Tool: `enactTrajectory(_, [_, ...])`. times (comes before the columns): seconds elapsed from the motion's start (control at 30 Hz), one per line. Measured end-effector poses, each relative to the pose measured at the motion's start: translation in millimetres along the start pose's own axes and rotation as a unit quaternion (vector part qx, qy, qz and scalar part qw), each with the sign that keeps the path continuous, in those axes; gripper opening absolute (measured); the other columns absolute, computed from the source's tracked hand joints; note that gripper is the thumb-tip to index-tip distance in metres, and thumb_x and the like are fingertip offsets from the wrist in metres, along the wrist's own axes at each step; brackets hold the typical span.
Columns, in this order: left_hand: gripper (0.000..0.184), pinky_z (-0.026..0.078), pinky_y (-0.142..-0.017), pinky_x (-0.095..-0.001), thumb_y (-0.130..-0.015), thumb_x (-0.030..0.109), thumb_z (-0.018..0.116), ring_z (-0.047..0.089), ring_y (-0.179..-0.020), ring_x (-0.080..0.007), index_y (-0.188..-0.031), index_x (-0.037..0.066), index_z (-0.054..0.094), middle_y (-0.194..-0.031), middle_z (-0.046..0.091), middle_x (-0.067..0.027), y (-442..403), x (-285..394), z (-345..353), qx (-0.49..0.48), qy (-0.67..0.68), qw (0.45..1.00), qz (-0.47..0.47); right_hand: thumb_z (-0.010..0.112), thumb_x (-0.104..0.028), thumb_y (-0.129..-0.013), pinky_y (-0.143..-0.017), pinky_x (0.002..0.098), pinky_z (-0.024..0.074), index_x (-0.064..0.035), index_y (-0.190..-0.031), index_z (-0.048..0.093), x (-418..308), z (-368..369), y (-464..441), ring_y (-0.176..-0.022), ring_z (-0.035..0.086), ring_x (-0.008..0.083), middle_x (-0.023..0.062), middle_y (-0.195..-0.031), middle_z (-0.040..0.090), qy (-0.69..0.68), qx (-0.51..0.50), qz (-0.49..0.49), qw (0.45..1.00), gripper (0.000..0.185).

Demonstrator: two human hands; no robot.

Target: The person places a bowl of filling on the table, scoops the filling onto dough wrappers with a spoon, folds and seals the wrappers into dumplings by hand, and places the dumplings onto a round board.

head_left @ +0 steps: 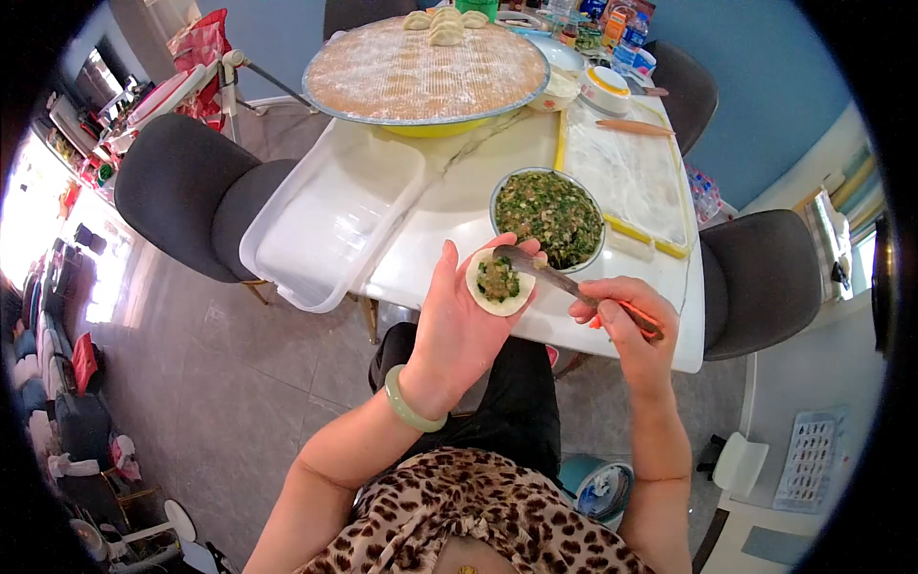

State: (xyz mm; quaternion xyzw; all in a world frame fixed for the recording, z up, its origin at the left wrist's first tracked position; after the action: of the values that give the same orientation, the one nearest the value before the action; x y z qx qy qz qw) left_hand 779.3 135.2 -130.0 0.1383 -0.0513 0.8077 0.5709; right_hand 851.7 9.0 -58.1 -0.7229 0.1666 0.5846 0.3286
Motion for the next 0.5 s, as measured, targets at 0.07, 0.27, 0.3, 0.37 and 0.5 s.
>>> enactTrajectory(0.07, [0.059, 0.034, -0.106, -0.0418, -0.101, 0.046, 0.022, 0.044, -0.126, -0.0301, -0.13, 0.0, 0.044, -0.132, 0.049, -0.0181, 0.1, -2.3, -0.7, -0.007, 0.001, 1.0, -0.003, 0.05, 0.0, -0.089, -0.072, 0.0257, 0.0515, 0.0057, -0.101, 0.063, 7.0, 3.4, -1.5, -0.079, 0.064, 0.0143, 0.0123, -0.086, 0.067, -0.016, 0.014, 0.017, 1.0, 0.019])
enactTrajectory(0.27, [0.059, 0.035, -0.105, -0.0421, -0.101, 0.045, 0.021, 0.044, -0.125, -0.0305, -0.13, -0.001, 0.044, -0.13, 0.05, -0.0186, 0.4, 0.2, -3.6, -0.011, 0.003, 1.0, 0.006, 0.05, 0.0, -0.089, -0.067, 0.0249, 0.0518, 0.005, -0.098, 0.063, 11.9, -8.3, 8.3, -0.075, 0.064, 0.0131, 0.0116, -0.082, 0.068, 0.032, 0.05, 0.029, 0.998, 0.016])
enactTrajectory(0.3, [0.059, 0.035, -0.105, -0.0421, -0.101, 0.045, 0.021, 0.044, -0.125, -0.0305, -0.13, -0.001, 0.044, -0.13, 0.05, -0.0186, 0.6, 0.0, -3.3, -0.011, 0.004, 1.0, 0.005, 0.05, 0.0, -0.089, -0.067, 0.0249, 0.0518, 0.005, -0.098, 0.063, 9.0, -9.3, 8.8, -0.075, 0.064, 0.0131, 0.0116, -0.082, 0.068, 0.033, 0.05, 0.03, 0.998, 0.016])
enactTrajectory(0.37, [0.059, 0.034, -0.106, -0.0426, -0.101, 0.045, 0.021, 0.044, -0.125, -0.0311, -0.131, -0.002, 0.042, -0.129, 0.05, -0.0197, 1.0, -1.2, -5.4, 0.009, 0.004, 1.0, 0.004, 0.051, -0.001, -0.089, -0.066, 0.0247, 0.0519, 0.0043, -0.099, 0.064, -0.7, -10.7, 10.0, -0.074, 0.063, 0.0115, 0.0106, -0.085, 0.068, 0.043, 0.048, 0.015, 0.998, 0.017])
enactTrajectory(0.5, [0.06, 0.033, -0.107, -0.0431, -0.101, 0.045, 0.021, 0.044, -0.126, -0.0319, -0.132, -0.003, 0.041, -0.131, 0.049, -0.0208, 1.0, -4.1, -5.3, 0.007, 0.014, 1.0, -0.002, 0.055, 0.001, -0.085, -0.065, 0.0262, 0.0513, 0.0013, -0.099, 0.065, -1.8, 4.6, 5.4, -0.072, 0.063, 0.0156, 0.0105, -0.086, 0.068, 0.058, 0.01, 0.004, 0.998, 0.018])
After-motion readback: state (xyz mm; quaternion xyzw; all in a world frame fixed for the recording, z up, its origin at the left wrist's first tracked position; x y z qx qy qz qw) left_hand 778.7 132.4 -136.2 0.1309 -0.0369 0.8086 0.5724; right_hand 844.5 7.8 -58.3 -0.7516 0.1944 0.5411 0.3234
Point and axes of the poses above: each hand's wrist, its own y-axis away from the middle knuckle, its own z-axis out of the palm, x = y × z, the point moved 10 cm from there along -y, towards the middle knuckle
